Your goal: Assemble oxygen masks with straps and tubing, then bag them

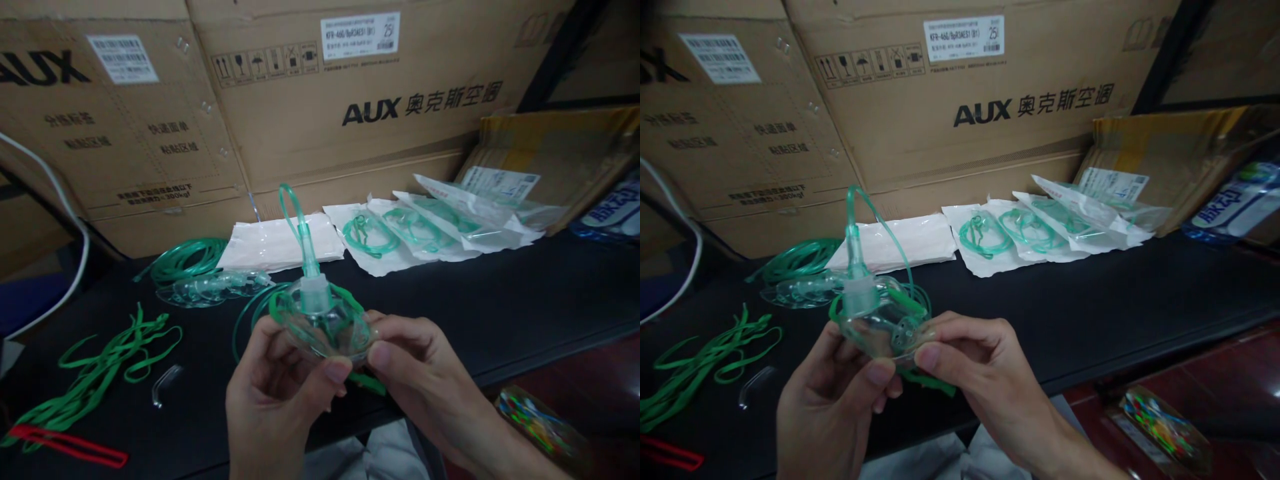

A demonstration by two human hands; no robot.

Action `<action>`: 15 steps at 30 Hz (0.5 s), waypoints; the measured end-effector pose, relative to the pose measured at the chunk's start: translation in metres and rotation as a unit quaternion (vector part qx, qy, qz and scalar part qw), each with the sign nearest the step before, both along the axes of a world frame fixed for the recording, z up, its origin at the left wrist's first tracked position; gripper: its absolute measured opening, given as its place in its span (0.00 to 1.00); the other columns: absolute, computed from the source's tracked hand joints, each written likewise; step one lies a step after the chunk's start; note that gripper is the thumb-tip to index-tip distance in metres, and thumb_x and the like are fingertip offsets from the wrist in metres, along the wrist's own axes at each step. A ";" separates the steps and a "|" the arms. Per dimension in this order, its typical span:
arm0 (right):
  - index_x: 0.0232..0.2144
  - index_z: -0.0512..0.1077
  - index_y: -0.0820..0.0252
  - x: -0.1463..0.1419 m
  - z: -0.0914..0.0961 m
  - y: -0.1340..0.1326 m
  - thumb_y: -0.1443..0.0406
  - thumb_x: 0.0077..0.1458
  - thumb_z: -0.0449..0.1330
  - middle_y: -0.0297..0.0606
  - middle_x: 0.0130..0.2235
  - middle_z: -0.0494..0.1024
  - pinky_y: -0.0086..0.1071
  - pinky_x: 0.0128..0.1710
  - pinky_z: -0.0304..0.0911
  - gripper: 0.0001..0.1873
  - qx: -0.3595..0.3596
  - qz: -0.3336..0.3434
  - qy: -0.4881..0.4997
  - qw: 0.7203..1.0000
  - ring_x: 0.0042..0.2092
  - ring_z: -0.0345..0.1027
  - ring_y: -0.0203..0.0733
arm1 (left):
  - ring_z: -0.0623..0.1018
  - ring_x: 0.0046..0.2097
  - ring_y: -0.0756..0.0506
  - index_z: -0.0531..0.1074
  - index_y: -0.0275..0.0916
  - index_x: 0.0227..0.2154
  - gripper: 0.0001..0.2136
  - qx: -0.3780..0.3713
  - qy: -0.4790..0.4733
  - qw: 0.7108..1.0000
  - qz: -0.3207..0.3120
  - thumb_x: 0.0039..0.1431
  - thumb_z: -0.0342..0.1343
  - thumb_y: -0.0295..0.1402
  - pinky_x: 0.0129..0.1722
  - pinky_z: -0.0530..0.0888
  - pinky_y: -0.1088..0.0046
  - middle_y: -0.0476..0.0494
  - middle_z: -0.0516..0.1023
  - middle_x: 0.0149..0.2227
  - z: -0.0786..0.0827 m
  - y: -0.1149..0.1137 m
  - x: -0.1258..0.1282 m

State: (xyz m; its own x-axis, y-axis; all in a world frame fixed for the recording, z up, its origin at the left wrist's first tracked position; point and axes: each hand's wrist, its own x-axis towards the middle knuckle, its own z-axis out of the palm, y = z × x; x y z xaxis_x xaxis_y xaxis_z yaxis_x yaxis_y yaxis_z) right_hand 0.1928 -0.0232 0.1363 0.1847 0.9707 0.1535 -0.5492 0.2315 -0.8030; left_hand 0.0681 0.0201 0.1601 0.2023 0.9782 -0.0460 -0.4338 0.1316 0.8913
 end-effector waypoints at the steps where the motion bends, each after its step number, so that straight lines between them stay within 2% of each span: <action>1: 0.30 0.85 0.53 0.000 0.001 -0.001 0.60 0.54 0.73 0.34 0.33 0.79 0.29 0.36 0.66 0.04 0.007 -0.006 -0.012 1.000 0.36 0.71 0.36 | 0.74 0.19 0.55 0.74 0.39 0.28 0.18 -0.001 -0.005 1.000 -0.008 0.35 0.77 0.27 0.17 0.69 0.88 0.56 0.76 0.21 -0.002 0.001 0.000; 4: 0.32 0.85 0.53 0.002 0.001 -0.005 0.61 0.58 0.70 0.34 0.33 0.79 0.28 0.35 0.66 0.04 0.020 -0.029 -0.053 0.998 0.36 0.70 0.36 | 0.73 0.20 0.54 0.76 0.39 0.28 0.18 0.001 -0.012 1.000 -0.023 0.34 0.79 0.30 0.19 0.72 0.84 0.55 0.75 0.20 -0.008 0.003 -0.002; 8: 0.33 0.84 0.51 0.002 -0.005 -0.007 0.61 0.60 0.68 0.36 0.37 0.81 0.29 0.40 0.67 0.04 0.031 -0.048 -0.088 0.994 0.40 0.73 0.38 | 0.72 0.20 0.55 0.76 0.39 0.29 0.19 0.005 -0.010 1.000 -0.011 0.33 0.79 0.29 0.19 0.70 0.86 0.55 0.75 0.21 -0.011 0.004 -0.003; 12: 0.33 0.86 0.48 -0.001 -0.008 -0.006 0.60 0.58 0.70 0.36 0.36 0.83 0.30 0.39 0.70 0.03 0.033 -0.055 -0.088 0.994 0.39 0.75 0.39 | 0.73 0.19 0.55 0.73 0.40 0.28 0.20 0.000 -0.009 1.000 -0.011 0.33 0.79 0.29 0.17 0.69 0.87 0.57 0.75 0.20 -0.006 0.001 -0.003; 15: 0.31 0.86 0.46 -0.002 -0.005 -0.004 0.61 0.55 0.73 0.37 0.33 0.84 0.31 0.35 0.73 0.01 0.067 -0.100 -0.113 0.986 0.35 0.77 0.40 | 0.73 0.17 0.56 0.73 0.39 0.28 0.21 -0.012 -0.010 0.999 -0.032 0.34 0.79 0.35 0.14 0.66 0.89 0.57 0.74 0.20 -0.004 -0.001 -0.003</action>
